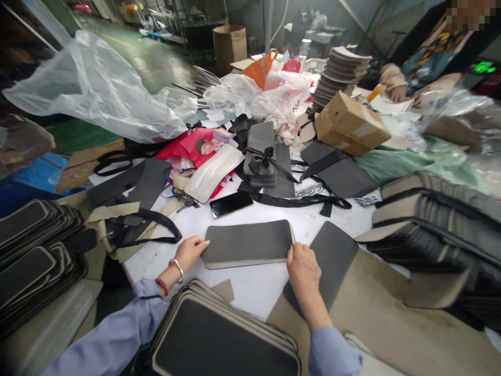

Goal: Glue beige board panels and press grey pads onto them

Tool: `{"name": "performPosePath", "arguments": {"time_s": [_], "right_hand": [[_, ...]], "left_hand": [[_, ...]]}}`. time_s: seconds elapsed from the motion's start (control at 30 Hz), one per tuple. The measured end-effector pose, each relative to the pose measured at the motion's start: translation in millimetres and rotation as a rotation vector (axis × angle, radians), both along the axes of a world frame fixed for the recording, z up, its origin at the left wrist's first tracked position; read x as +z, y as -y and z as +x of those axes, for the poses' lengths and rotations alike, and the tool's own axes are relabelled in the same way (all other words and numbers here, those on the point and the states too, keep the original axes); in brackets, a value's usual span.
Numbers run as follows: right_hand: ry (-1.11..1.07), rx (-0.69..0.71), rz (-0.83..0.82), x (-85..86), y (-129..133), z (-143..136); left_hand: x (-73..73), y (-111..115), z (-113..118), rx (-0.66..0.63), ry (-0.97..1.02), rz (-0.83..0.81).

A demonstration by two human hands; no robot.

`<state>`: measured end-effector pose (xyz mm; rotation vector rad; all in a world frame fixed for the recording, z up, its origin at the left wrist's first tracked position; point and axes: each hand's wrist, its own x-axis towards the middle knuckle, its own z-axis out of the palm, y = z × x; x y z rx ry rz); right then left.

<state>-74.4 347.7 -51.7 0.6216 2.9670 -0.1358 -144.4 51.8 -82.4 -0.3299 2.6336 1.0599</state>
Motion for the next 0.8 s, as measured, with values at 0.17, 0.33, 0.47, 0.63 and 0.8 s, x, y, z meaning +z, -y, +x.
{"name": "performPosePath", "arguments": {"time_s": [0.17,0.33,0.47,0.63,0.8], "right_hand": [[0.127,-0.034,0.029,-12.1,-1.6,-9.7],[0.141,-0.085,-0.075,-19.8,-10.3,-12.6],[0.149,-0.123,-0.11,-19.6,-12.9,-14.6],[0.172,-0.144,-0.144,-19.0,-14.6,-17.5],[0.187,-0.177,-0.18,-21.6,-17.4,-19.2]], "left_hand": [[-6.0,-8.2,4.5,-0.035,-0.007,-0.08],[-5.0,-10.6,10.0,-0.005,-0.01,-0.037],[-3.6,-12.0,10.8,0.015,0.003,-0.046],[-7.7,-11.2,10.7,0.01,-0.015,-0.044],[-7.3,-12.0,10.5,0.04,0.007,-0.047]]}}
